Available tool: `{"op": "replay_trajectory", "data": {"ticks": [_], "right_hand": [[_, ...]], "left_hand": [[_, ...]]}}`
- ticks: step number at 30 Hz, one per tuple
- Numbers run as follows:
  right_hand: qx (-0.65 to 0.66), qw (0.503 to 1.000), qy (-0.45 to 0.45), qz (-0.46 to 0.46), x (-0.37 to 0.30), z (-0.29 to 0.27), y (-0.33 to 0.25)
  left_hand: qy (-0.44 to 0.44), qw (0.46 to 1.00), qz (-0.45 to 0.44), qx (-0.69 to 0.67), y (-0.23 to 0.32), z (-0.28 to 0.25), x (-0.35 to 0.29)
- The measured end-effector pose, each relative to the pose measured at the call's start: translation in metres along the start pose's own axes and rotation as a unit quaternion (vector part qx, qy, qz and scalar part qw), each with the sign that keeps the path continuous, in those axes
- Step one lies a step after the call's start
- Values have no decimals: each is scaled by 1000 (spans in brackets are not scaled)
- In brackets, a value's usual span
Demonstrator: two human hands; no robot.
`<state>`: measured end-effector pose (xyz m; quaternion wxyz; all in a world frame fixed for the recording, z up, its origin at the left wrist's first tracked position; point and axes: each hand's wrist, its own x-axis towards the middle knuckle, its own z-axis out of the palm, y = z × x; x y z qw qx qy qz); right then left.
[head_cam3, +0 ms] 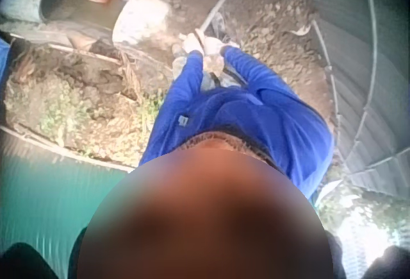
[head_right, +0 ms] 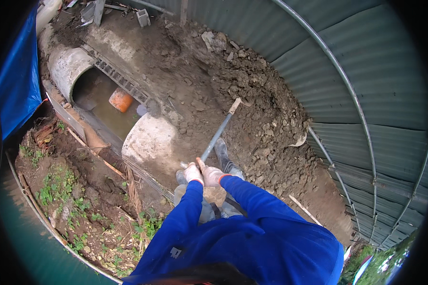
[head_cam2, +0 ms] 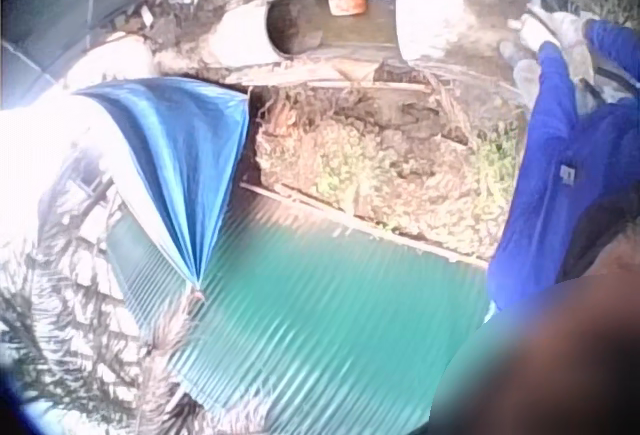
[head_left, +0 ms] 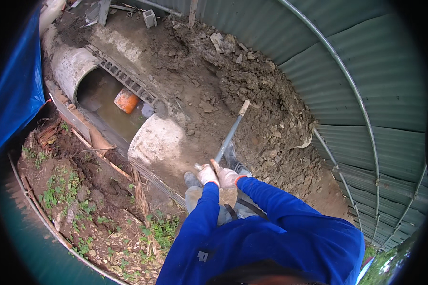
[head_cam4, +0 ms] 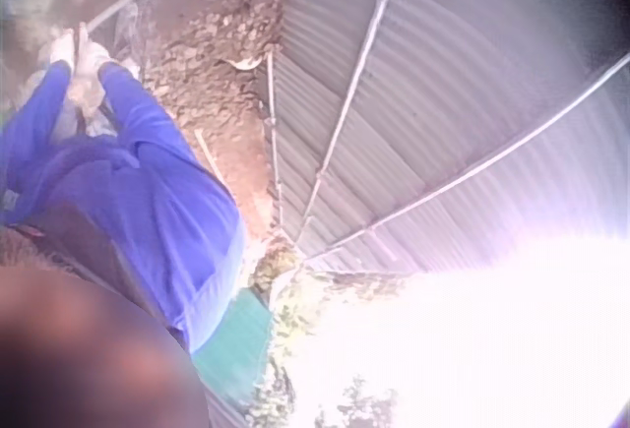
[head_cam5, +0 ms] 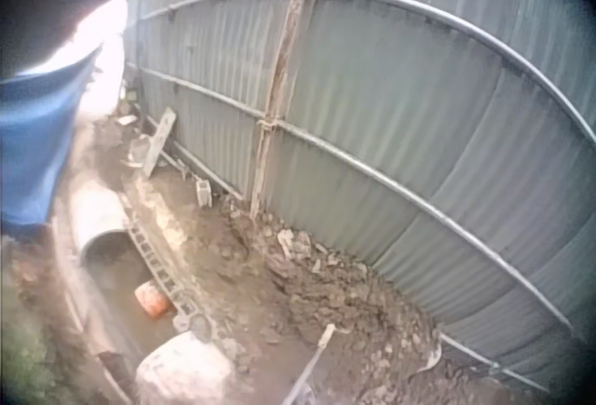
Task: The person uses a shovel to dig soil from a trench and repeatedly throws it onto a pile under a corrugated metal shelter. The person wears gloves and boots while working near a concrete pipe and scattered debris.
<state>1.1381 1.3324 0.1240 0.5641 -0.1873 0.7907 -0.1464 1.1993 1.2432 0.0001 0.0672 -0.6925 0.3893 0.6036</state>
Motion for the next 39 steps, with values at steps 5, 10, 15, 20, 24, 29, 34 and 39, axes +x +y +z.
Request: {"op": "replay_trajectory", "data": {"ticks": [5,10,15,20,24,29,34,39], "right_hand": [[418,900,116,-34,91,-42,97],[340,805,382,302,229,-95,231],[667,660,287,195,347,-129,311],[826,491,239,137,371,-128,352],[806,539,185,160,347,-128,367],[768,603,171,134,320,-109,362],[795,567,123,176,296,-34,334],[769,606,99,174,248,53,295]], "left_hand": [[122,972,198,38,-10,-15,35],[226,953,156,126,-28,-20,40],[294,928,192,123,-52,-18,34],[306,936,161,60,-86,-8,6],[299,937,181,-12,-120,15,-35],[402,902,-27,157,-156,16,-78],[386,902,133,143,-172,-69,-89],[363,924,75,97,-205,-174,-122]]}}
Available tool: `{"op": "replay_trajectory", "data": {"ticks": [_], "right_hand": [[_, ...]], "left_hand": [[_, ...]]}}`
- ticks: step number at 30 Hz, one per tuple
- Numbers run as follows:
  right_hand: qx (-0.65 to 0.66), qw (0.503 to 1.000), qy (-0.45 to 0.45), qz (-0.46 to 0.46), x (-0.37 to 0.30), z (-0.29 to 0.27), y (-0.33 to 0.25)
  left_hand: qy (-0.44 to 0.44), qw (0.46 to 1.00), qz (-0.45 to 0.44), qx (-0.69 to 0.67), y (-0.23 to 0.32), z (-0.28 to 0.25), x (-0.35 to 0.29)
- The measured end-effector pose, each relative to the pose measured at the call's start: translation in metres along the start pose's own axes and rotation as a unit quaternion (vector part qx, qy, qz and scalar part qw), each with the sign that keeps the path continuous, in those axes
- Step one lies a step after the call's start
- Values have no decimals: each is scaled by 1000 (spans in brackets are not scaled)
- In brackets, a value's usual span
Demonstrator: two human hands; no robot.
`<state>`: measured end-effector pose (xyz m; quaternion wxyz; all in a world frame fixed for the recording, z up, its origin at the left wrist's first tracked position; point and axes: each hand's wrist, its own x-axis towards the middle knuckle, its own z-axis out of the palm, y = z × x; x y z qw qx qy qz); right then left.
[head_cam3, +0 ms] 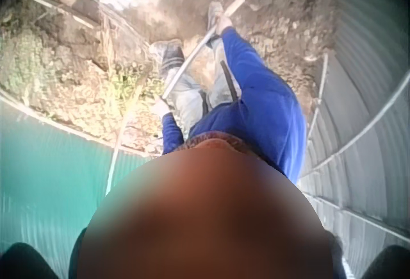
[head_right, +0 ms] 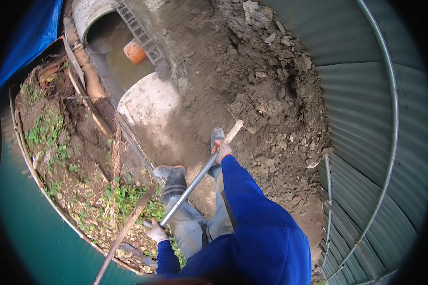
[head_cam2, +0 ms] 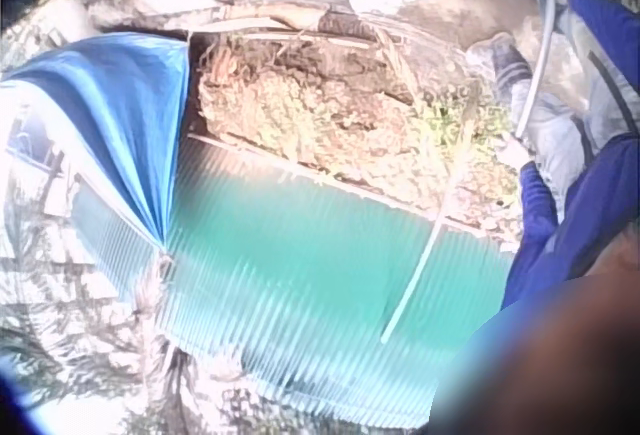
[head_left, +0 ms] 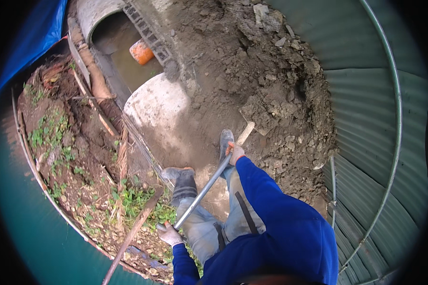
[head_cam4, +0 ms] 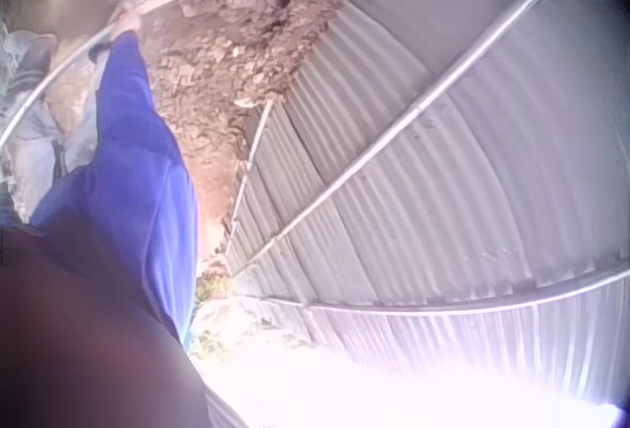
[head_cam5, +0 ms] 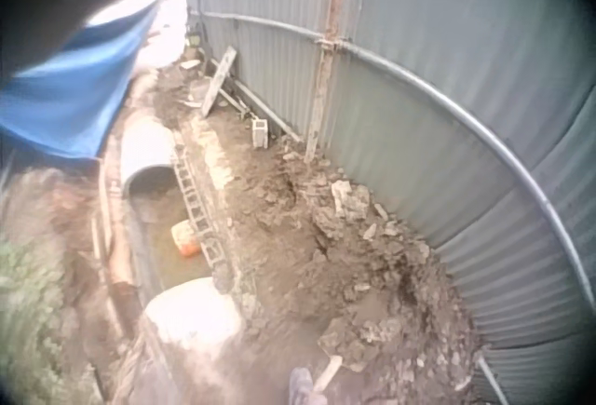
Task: The person uses a shovel to dig soil from a trench and repeatedly throws it onto a pile under a corrugated metal shelter. The person wears gloves and boots while working near a concrete pipe and scattered debris.
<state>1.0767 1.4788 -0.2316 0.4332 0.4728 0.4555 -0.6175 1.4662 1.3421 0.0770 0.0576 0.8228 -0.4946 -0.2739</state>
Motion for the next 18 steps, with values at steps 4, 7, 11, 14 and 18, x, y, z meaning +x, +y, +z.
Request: {"op": "replay_trajectory", "data": {"ticks": [4,7,11,14,18], "right_hand": [[-6,999,24,31,-53,-3,66],[-9,997,47,59,-93,3,109],[-42,991,54,119,-145,26,158],[-54,990,51,121,-173,53,197],[-110,988,38,106,-200,87,254]], "left_hand": [[64,991,-108,-35,-49,-74,-8],[94,990,-100,-26,-81,-125,-14],[128,991,3,-39,-123,-184,-5],[112,988,-80,-72,-162,-216,21],[120,969,-131,-175,-221,-252,55]]}}
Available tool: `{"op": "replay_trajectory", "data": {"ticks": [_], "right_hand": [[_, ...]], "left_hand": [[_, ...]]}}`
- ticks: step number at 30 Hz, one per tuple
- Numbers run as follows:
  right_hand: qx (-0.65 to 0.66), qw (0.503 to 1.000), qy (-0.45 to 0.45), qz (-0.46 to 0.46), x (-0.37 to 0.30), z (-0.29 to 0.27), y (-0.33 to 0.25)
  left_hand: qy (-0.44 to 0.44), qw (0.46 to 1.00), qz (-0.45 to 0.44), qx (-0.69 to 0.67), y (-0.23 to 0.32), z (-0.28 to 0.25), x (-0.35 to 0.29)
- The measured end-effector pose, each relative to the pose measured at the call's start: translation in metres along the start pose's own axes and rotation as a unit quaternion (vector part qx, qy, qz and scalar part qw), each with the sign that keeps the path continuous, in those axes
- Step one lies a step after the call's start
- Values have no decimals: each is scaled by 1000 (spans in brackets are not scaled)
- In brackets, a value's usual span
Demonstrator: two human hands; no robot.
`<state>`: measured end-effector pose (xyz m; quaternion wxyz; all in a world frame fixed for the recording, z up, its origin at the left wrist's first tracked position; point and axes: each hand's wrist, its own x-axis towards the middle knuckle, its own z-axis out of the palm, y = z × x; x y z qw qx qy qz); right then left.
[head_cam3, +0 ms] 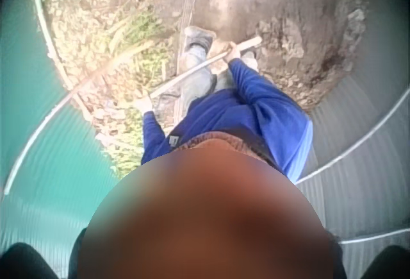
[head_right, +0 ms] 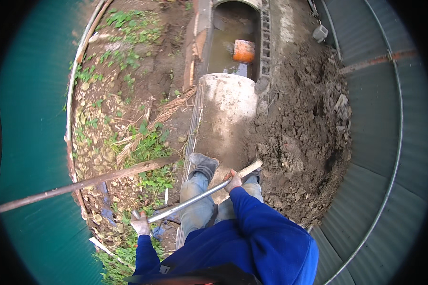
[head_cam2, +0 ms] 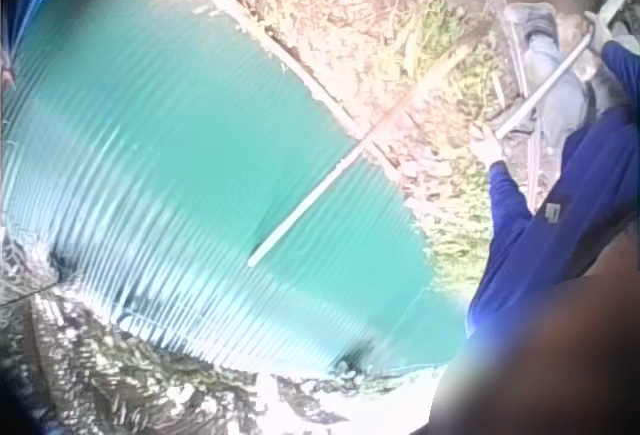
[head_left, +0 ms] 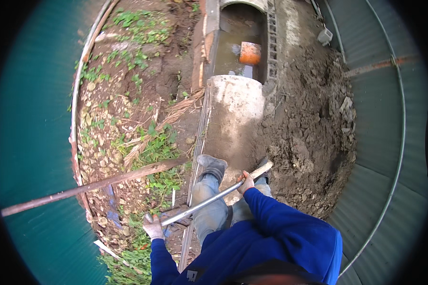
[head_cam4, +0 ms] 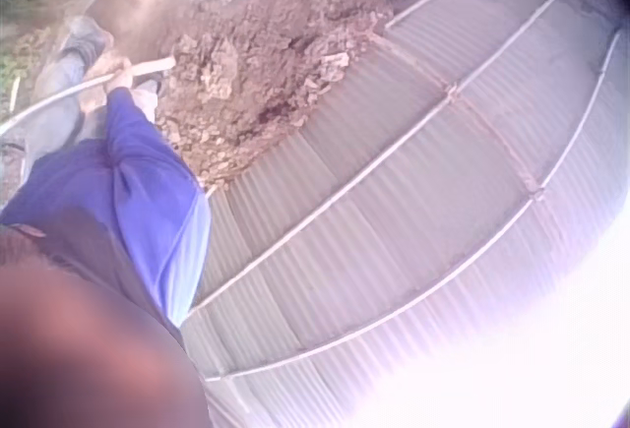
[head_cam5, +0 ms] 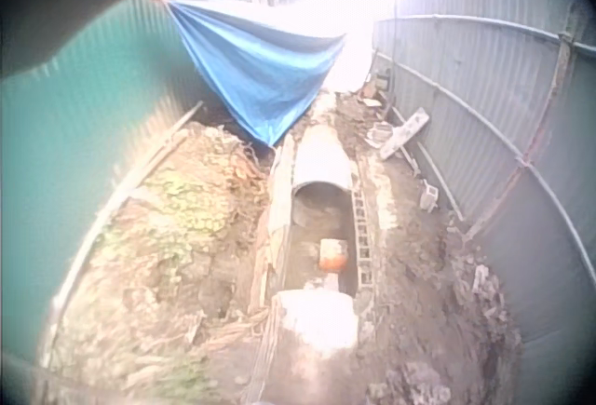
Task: The person uses a shovel to dig soil from a trench and repeatedly throws it onto a pile under a corrugated metal shelter. The person wears gloves and boots while working near a concrete pipe and scattered debris.
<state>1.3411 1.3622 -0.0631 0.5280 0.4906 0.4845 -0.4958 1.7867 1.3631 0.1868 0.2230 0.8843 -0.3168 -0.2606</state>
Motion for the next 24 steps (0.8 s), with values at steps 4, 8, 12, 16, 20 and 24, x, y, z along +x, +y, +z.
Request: {"op": "replay_trajectory", "data": {"ticks": [4,8,12,16,20,24], "right_hand": [[-84,996,-33,15,-13,30,52],[-193,980,-37,-15,-36,61,98],[-310,946,-85,-28,-62,105,126],[-401,906,-114,-68,-75,171,148],[-478,855,-198,-41,-77,251,170],[-540,804,-242,-62,-62,337,194]], "left_hand": [[5,997,-75,-25,-39,-53,9],[53,975,-186,-110,-72,-105,-26],[107,942,-294,-126,-88,-122,-77],[207,887,-341,-232,-77,-99,-130],[262,839,-422,-223,-39,-58,-161],[266,826,-385,-314,23,-28,-149]]}}
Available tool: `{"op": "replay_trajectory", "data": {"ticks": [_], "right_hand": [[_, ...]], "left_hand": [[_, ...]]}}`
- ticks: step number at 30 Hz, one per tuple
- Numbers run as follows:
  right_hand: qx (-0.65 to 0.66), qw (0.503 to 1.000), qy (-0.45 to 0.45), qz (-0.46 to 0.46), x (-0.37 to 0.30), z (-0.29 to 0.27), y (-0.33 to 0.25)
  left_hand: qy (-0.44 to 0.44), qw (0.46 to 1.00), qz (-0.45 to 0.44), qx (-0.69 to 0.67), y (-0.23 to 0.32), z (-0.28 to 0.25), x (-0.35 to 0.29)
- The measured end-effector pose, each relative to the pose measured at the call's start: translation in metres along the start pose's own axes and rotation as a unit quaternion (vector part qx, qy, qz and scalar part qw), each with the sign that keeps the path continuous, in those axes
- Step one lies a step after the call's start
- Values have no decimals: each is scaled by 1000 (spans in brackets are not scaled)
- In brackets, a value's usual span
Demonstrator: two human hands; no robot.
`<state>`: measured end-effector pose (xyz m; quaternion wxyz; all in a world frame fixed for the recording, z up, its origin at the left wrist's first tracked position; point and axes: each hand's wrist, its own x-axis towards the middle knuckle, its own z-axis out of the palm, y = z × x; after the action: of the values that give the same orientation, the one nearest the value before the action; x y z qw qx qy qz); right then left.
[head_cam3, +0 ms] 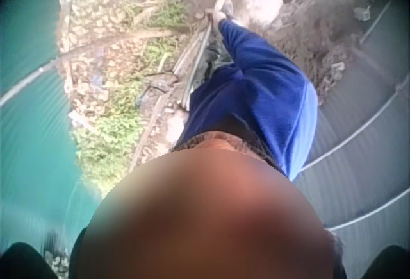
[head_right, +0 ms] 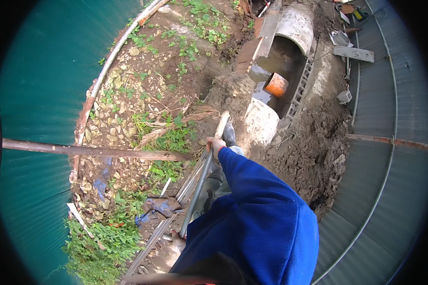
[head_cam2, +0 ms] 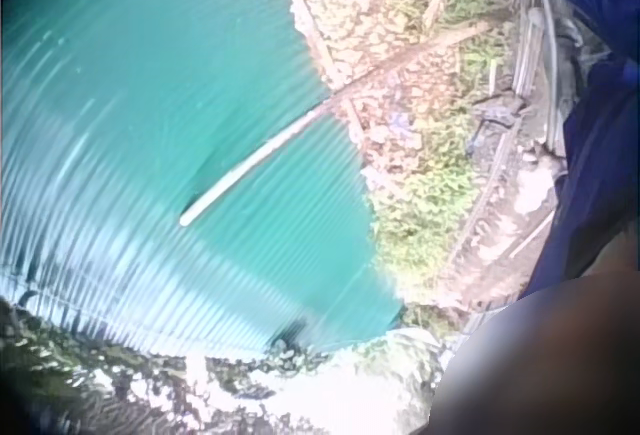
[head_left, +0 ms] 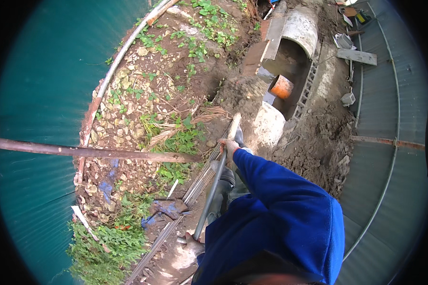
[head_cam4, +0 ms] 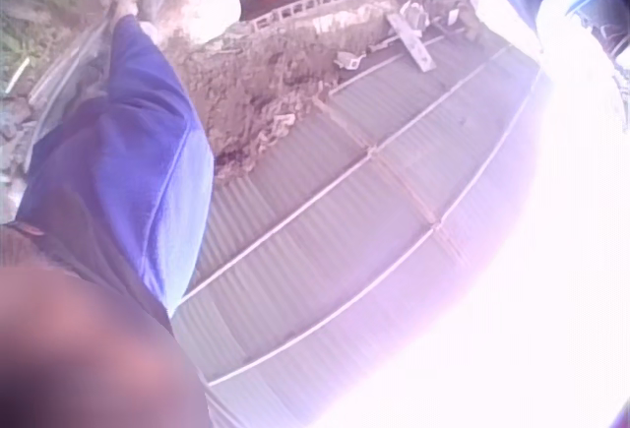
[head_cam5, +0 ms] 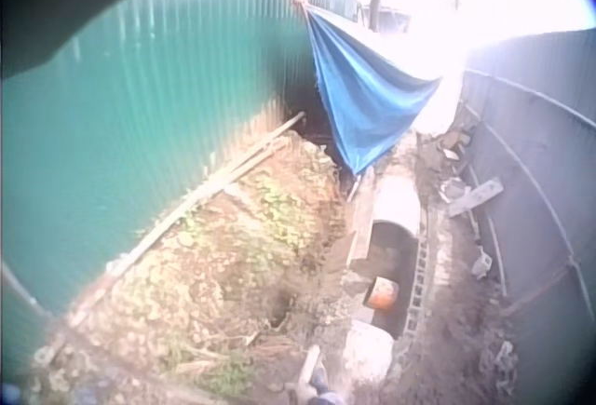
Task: The person uses a shovel to dig soil from a trench and repeatedly throws it onto a pile under a corrugated metal shelter. The person wears gloves and boots while working near a concrete pipe and scattered debris.
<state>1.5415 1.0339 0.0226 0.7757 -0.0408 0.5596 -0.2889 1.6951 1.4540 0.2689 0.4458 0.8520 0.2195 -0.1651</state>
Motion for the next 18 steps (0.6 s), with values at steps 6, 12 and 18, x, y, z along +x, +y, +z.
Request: {"op": "replay_trajectory", "data": {"ticks": [6,12,18], "right_hand": [[23,995,94,38,117,54,-62],[193,970,89,117,213,86,-111],[105,989,69,75,234,76,-140]], "left_hand": [[-170,976,-84,-107,117,136,-31],[-215,975,-42,26,225,355,-60],[-295,922,-124,-218,223,416,-93]]}}
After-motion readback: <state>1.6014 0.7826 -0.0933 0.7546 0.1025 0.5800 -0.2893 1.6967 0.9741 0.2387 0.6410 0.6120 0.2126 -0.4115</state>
